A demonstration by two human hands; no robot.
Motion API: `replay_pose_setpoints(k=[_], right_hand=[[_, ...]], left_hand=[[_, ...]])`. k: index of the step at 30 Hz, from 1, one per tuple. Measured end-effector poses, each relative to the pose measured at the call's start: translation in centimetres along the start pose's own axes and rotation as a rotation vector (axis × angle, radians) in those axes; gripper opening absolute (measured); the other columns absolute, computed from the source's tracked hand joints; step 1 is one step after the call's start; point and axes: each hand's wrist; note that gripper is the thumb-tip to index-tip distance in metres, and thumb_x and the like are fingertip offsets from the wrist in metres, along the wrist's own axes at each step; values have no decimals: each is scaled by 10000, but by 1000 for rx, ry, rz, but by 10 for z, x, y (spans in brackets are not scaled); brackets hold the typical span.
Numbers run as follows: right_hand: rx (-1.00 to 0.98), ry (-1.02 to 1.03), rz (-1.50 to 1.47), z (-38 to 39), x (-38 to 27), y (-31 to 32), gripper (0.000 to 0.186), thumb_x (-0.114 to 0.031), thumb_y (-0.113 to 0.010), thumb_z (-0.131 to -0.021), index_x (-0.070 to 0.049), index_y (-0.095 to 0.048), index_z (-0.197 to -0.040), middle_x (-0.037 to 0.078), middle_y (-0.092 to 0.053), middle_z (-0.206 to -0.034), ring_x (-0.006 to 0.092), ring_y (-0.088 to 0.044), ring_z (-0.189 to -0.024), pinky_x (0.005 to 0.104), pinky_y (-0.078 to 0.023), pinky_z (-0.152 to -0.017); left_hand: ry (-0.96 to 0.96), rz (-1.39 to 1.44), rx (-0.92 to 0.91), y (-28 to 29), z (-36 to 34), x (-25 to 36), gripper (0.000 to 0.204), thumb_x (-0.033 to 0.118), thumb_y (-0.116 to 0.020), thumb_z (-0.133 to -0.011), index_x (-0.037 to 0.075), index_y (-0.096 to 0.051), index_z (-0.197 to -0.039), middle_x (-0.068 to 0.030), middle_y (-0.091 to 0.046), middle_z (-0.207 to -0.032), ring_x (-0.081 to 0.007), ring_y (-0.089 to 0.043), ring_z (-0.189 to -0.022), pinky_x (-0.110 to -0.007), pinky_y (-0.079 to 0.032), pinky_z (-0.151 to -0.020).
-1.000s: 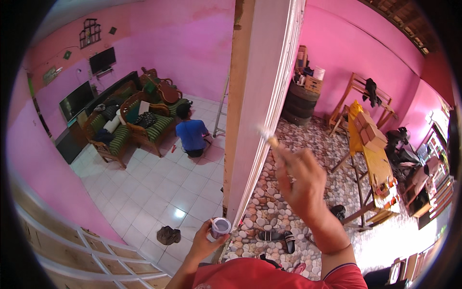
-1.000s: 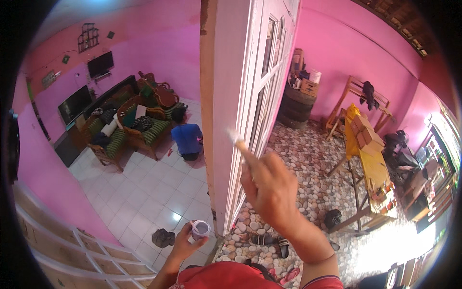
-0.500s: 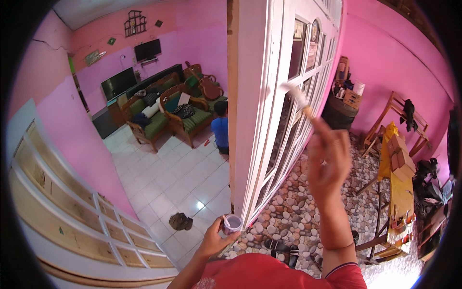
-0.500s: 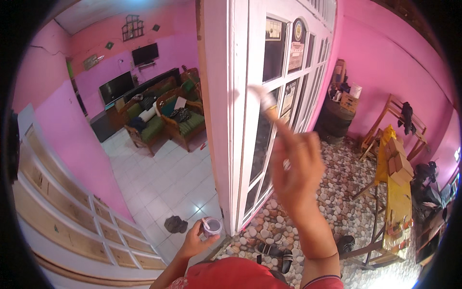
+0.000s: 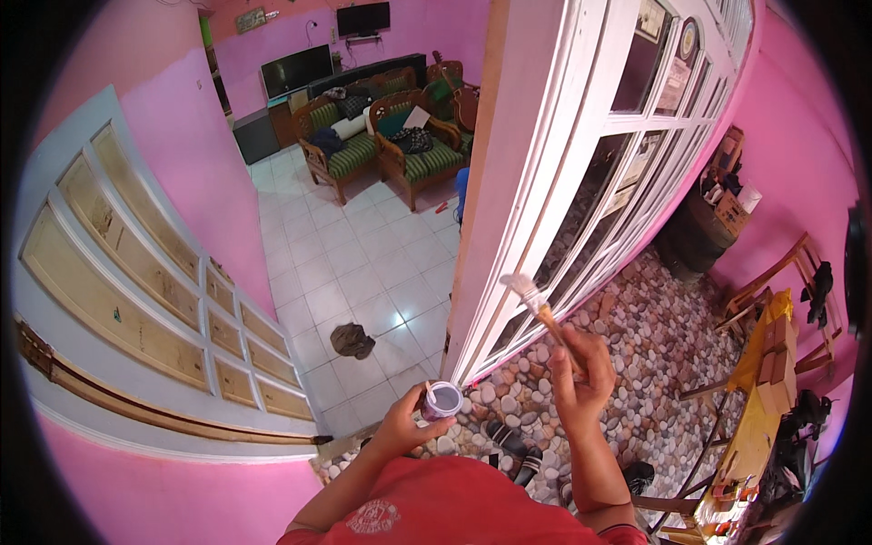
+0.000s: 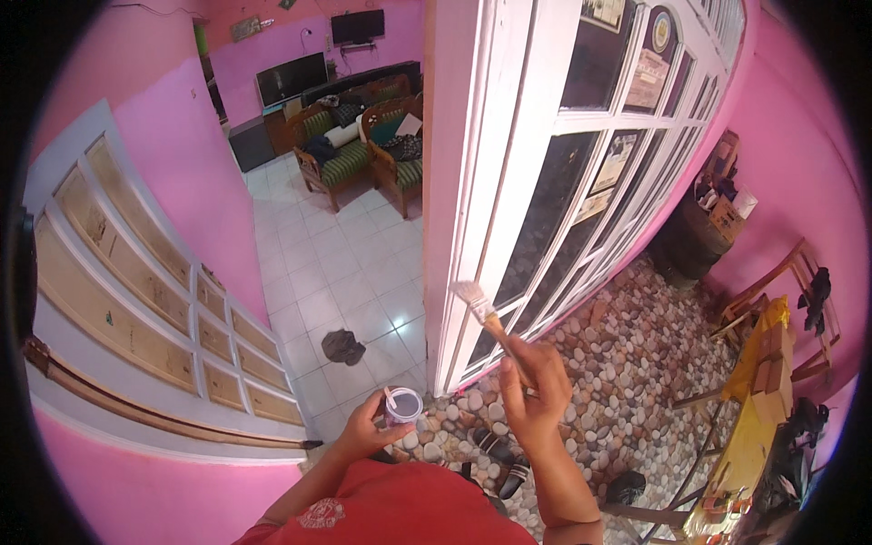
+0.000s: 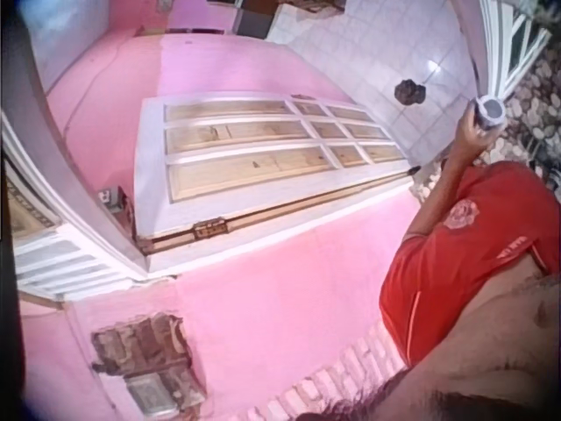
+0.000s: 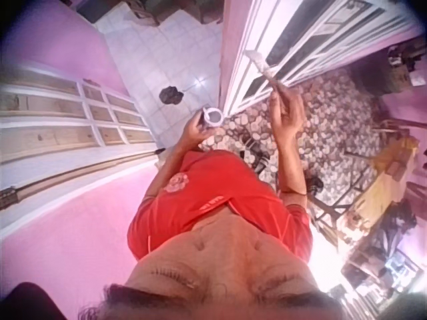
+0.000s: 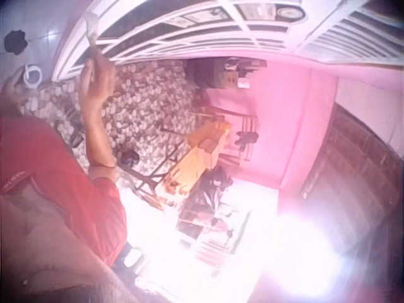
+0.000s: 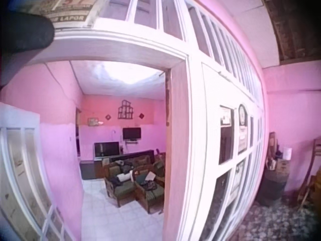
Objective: The person paints a door frame and the surrounding wooden structures using a brush and a small container of white paint.
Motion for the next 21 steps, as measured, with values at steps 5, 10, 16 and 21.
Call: replay_pose_setpoints(k=[5, 10, 16, 21], right_hand=[[-27, 121, 93, 16, -2, -24, 225, 27, -777, -783, 10, -712, -997, 124, -666, -847, 228, -665, -705, 299, -520, -602], [-80, 254, 231, 9, -20, -55, 392, 17, -836, -703, -72, -729, -1070, 30, -603, -800, 168, -625, -614, 299, -498, -510], [-129, 248, 451, 10, -35, -102, 413, 6, -834, -720, -69, -722, -1110, 27, -600, -803, 167, -609, -612, 297, -483, -500], [-210, 126, 690, -10, -56, -126, 304, 32, -804, -750, -47, -746, -1038, 63, -614, -820, 204, -579, -585, 319, -472, -509]], left_hand=[[-21, 11, -32, 7, -1, -8, 638, 140, -842, -815, 12, -512, -1345, -71, -636, -1209, -141, -605, -1127, -309, -480, -977], [-85, 31, -46, 31, -14, -15, 572, 194, -847, -817, 7, -559, -1274, -71, -671, -1086, -132, -623, -965, -283, -504, -834], [-1, 141, -239, 87, -26, -35, 675, 95, -831, -822, -19, -468, -1380, -101, -597, -1266, -174, -590, -1187, -333, -457, -1045], [-26, 140, -316, 141, -38, -59, 709, 139, -846, -810, -40, -461, -1378, -132, -591, -1269, -205, -584, -1206, -347, -444, -1062]])
Point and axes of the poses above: each hand's wrist, its own z-axis away from the middle knuckle, its own y-axis out of the back of the hand, x = y × z
